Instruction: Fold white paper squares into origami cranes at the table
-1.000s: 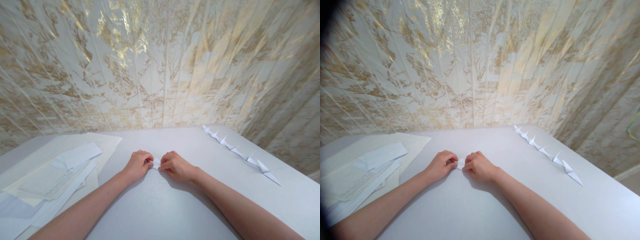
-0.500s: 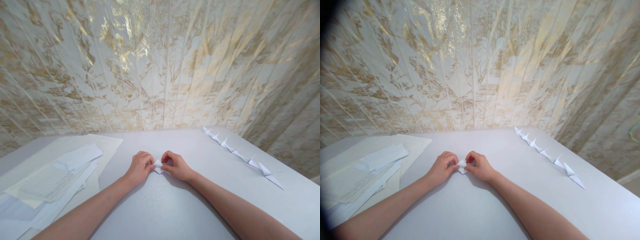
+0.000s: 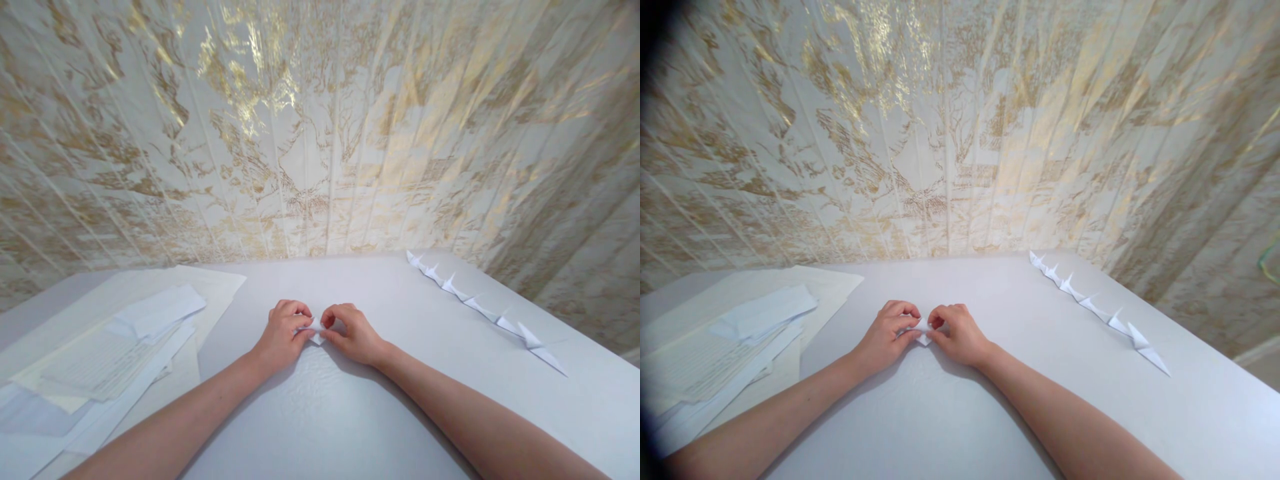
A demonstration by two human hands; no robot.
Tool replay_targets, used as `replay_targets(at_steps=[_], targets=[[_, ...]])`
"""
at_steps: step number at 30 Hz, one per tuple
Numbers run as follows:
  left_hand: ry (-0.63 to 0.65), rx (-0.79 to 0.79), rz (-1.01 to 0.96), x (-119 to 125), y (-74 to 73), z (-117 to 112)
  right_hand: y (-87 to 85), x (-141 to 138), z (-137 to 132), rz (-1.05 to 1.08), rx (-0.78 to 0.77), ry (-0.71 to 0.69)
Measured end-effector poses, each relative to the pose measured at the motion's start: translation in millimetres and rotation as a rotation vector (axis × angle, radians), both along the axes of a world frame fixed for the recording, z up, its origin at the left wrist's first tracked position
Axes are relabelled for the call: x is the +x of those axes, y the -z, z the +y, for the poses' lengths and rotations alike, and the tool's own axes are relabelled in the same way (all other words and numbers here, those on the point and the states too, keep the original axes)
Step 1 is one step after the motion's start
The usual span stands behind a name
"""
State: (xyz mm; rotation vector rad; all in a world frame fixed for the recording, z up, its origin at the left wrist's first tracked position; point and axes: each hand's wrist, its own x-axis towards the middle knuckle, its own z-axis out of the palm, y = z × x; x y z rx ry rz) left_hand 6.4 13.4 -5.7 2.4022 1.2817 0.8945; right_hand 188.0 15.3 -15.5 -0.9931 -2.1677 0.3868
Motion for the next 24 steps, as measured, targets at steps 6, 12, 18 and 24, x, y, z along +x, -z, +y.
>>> replay_targets(at_steps=[6,12,18,24], targets=[[-0.062,-0.076,-0.123,-1.4,-2.1,3.9,1.3,-1.4,-1.9,0.107,-0.026,-0.005],[0.031,-0.134,-0.237,-3.3,-0.7,5.4,2.7,-1.7,1.0,0.304,-0.27,-0.053],[0.139,-0.169,-0.231,-3.1,-2.1,4.2,1.9,-1.8,2.8,0.356,-0.406,-0.21],[0.125,-0.192,-0.227,-4.0,-2.5,3.1,6.2,-4.6,4.3,0.459,-0.465,-0.133]])
